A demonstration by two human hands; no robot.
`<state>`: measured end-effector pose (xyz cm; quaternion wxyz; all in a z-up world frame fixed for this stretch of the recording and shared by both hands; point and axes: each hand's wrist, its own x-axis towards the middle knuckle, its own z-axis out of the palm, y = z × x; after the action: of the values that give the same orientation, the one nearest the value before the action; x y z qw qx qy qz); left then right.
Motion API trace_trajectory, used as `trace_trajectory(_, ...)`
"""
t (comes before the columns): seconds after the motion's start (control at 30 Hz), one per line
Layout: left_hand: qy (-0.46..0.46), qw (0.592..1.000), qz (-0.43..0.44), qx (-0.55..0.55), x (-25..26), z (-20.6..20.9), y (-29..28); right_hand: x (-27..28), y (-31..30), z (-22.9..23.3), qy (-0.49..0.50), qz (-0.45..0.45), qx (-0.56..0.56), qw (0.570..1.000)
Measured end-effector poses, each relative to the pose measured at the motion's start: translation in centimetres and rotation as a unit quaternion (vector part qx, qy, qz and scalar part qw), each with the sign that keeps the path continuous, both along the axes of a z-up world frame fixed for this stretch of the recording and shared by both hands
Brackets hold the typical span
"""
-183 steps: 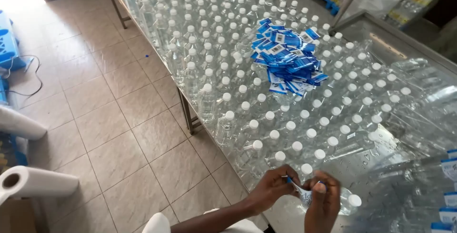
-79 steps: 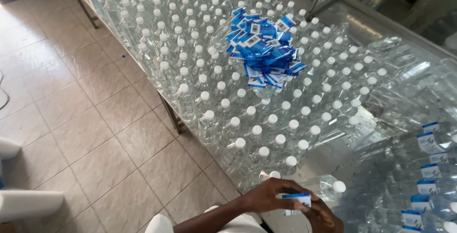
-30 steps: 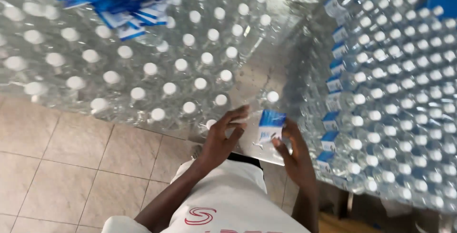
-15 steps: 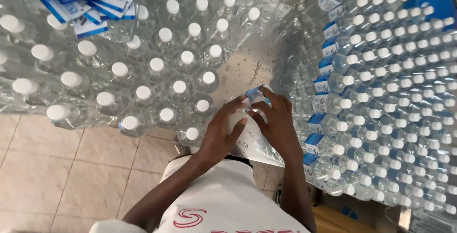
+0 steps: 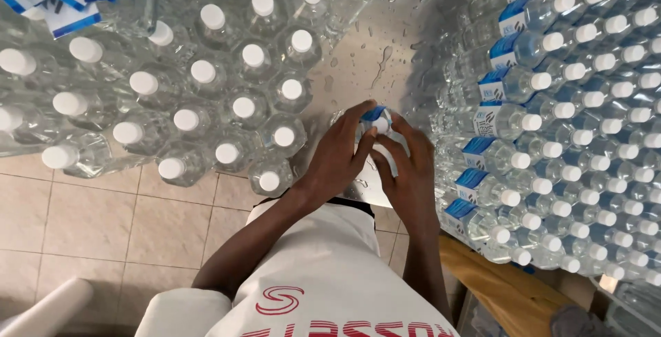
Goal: Manually applying blue labels to the necks of water bottles and stacking them on a table.
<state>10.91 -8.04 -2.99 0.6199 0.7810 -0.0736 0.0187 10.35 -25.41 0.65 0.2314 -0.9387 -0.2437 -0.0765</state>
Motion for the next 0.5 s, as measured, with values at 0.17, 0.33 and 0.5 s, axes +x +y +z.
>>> trace_trajectory(0.17, -0.008, 0.997, -0.006, 0.079, 0.5, -1.6, -0.1, 0.6, -1.2, -1.6, -0.071, -0.03, 0.048, 0.996)
trace_trajectory(0.33, 0.009, 0.997, 0.019, 0.08, 0.6, -3.3, -1.2, 1.5, -1.9, -2.9, -0.092, -0.046, 0.115, 0.988)
trace_trajectory(0.5, 0.023, 0.993, 0.004, 0.115, 3.1, -4.8, -1.9, 2.9, -0.3, -1.8, -0.114, -0.018, 0.073, 0.991)
